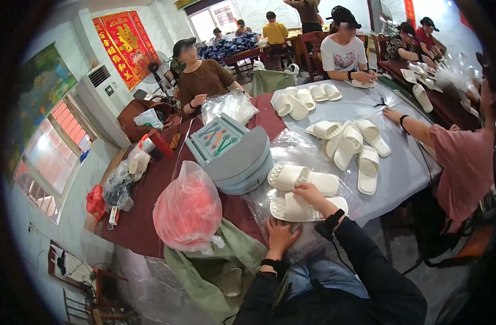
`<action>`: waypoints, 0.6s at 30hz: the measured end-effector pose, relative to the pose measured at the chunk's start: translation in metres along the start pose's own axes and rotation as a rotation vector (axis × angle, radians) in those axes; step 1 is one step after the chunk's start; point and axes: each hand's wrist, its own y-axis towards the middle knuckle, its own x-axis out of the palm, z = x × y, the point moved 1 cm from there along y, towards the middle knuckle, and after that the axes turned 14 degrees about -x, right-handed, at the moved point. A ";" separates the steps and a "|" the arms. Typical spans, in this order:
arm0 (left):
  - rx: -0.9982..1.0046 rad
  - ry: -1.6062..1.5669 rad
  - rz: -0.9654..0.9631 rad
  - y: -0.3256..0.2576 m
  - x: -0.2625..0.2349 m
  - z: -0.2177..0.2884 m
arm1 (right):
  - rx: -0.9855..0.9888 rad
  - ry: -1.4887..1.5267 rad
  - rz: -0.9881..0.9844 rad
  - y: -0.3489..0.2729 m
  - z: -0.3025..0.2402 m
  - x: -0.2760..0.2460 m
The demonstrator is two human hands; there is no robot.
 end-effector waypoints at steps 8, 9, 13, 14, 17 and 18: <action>0.090 -0.179 -0.035 -0.003 0.013 -0.014 | -0.125 0.167 0.283 -0.060 -0.040 0.020; 0.093 -0.244 -0.025 -0.004 0.008 -0.008 | -0.126 0.165 0.308 -0.067 -0.044 0.018; 0.066 -0.378 -0.188 -0.008 0.037 -0.029 | -0.111 -0.076 0.249 -0.080 -0.035 0.016; 0.053 -0.435 -0.266 -0.010 0.042 -0.027 | -0.120 -0.151 0.227 -0.078 -0.026 0.013; 0.185 -0.078 0.002 -0.017 0.097 -0.079 | -0.051 0.061 0.070 -0.069 -0.017 0.027; 0.262 -0.160 0.086 -0.013 0.085 -0.072 | 0.043 0.198 -0.003 -0.066 -0.018 0.020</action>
